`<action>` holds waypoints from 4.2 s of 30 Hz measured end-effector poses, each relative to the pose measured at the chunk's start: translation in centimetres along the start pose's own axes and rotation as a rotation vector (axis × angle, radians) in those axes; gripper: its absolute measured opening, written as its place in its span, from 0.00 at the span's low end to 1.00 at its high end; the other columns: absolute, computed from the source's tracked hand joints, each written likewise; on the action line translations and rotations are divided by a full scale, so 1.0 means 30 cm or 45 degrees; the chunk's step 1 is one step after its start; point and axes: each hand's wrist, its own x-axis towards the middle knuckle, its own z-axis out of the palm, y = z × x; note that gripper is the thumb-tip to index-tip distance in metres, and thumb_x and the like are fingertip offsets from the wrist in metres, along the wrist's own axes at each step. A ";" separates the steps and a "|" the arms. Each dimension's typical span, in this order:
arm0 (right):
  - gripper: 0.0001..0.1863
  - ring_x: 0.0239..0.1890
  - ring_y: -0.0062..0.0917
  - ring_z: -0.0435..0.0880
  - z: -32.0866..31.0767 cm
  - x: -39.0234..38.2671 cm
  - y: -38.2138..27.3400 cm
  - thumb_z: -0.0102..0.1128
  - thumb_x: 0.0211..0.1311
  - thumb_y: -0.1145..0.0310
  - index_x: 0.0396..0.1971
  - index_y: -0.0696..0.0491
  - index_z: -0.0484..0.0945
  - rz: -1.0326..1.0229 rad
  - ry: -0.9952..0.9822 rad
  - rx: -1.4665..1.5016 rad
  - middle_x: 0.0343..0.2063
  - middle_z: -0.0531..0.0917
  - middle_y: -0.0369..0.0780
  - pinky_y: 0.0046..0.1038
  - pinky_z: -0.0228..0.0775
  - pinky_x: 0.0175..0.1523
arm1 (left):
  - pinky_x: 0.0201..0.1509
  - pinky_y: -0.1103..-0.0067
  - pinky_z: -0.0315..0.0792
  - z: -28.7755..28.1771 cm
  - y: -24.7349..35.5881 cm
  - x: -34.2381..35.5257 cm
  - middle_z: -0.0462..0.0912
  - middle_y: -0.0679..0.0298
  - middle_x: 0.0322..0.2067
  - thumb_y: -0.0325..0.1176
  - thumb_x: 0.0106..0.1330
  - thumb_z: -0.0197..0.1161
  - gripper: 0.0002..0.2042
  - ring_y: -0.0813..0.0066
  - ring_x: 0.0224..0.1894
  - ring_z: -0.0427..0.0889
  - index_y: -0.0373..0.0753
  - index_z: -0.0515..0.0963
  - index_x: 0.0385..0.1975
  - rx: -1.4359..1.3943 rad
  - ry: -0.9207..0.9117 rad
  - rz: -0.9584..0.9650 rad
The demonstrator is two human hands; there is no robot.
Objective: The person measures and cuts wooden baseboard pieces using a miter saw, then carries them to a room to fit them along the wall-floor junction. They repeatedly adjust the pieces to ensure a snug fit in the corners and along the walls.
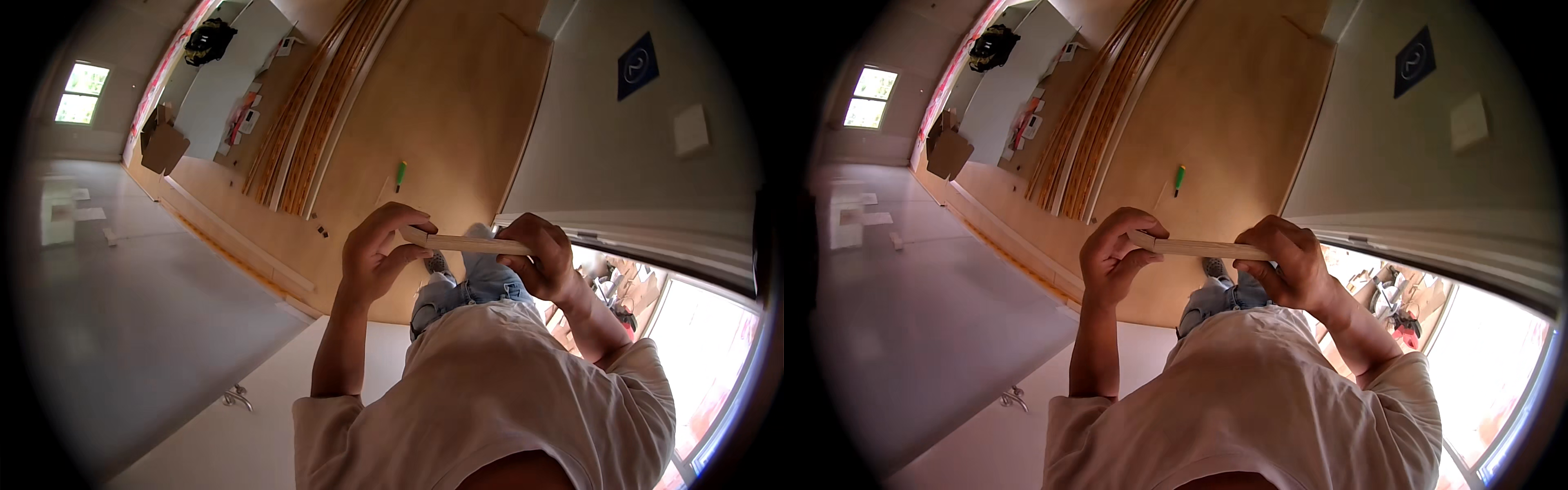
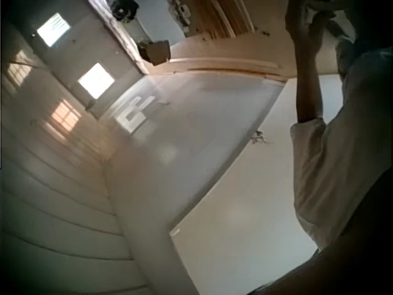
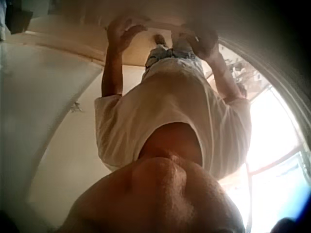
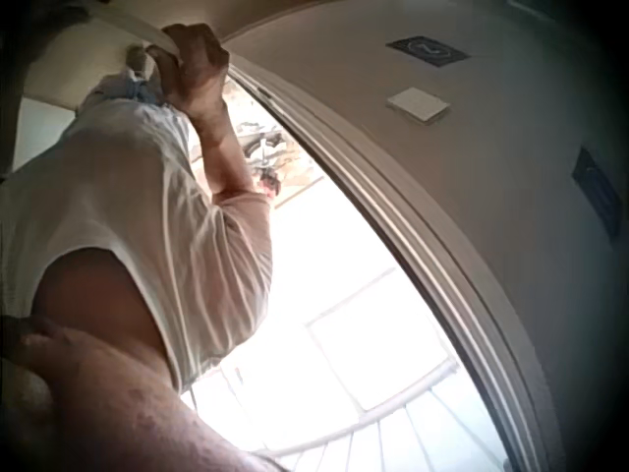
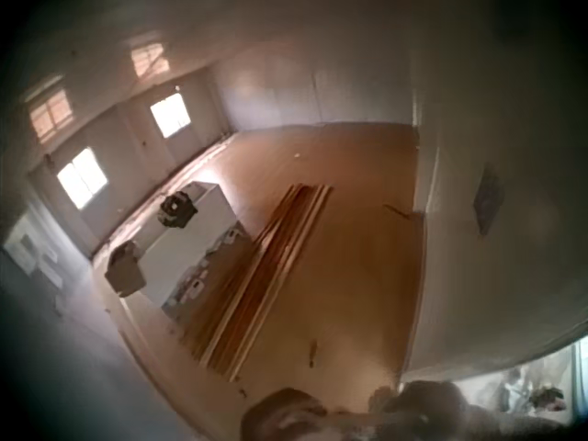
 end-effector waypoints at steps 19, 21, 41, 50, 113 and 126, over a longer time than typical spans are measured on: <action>0.13 0.31 0.24 0.82 -0.198 1.045 0.944 0.69 0.65 0.70 0.45 0.55 0.77 0.449 0.123 0.379 0.33 0.83 0.40 0.26 0.74 0.36 | 0.48 0.77 0.73 -0.529 -0.409 1.304 0.73 0.60 0.44 0.16 0.58 0.70 0.23 0.73 0.44 0.75 0.32 0.72 0.54 0.163 -0.078 -0.286; 0.14 0.32 0.25 0.83 -0.286 1.162 0.998 0.69 0.65 0.67 0.45 0.55 0.77 0.437 0.113 0.348 0.33 0.84 0.40 0.27 0.75 0.37 | 0.46 0.78 0.75 -0.549 -0.443 1.466 0.73 0.60 0.45 0.16 0.58 0.70 0.24 0.73 0.44 0.76 0.31 0.73 0.55 0.096 -0.107 -0.250; 0.14 0.29 0.31 0.82 -0.892 2.124 1.897 0.69 0.63 0.71 0.45 0.56 0.76 0.514 0.580 -0.077 0.31 0.84 0.42 0.30 0.72 0.34 | 0.49 0.74 0.78 -0.724 -1.181 3.195 0.80 0.57 0.44 0.15 0.53 0.74 0.24 0.69 0.48 0.82 0.30 0.77 0.52 -0.275 -0.631 -0.284; 0.15 0.32 0.34 0.85 -1.072 2.509 2.360 0.70 0.62 0.72 0.46 0.54 0.76 0.754 0.814 -0.134 0.34 0.84 0.43 0.33 0.75 0.36 | 0.52 0.75 0.79 -0.754 -1.491 3.920 0.81 0.56 0.44 0.12 0.54 0.72 0.30 0.69 0.48 0.82 0.30 0.72 0.60 -0.214 -0.797 -0.532; 0.13 0.31 0.49 0.84 -2.219 1.785 6.597 0.56 0.74 0.59 0.43 0.54 0.71 2.841 2.326 -0.695 0.27 0.84 0.49 0.47 0.74 0.35 | 0.55 0.74 0.76 1.887 -5.530 5.561 0.76 0.58 0.53 0.22 0.69 0.59 0.26 0.68 0.48 0.81 0.44 0.71 0.68 -0.101 -2.373 -0.298; 0.16 0.28 0.46 0.83 -2.087 1.627 6.842 0.64 0.67 0.62 0.46 0.55 0.72 2.841 2.670 -1.245 0.24 0.83 0.47 0.45 0.74 0.31 | 0.60 0.70 0.71 1.902 -5.627 5.395 0.73 0.55 0.59 0.22 0.74 0.47 0.22 0.60 0.56 0.75 0.36 0.70 0.67 -0.091 -2.161 -0.045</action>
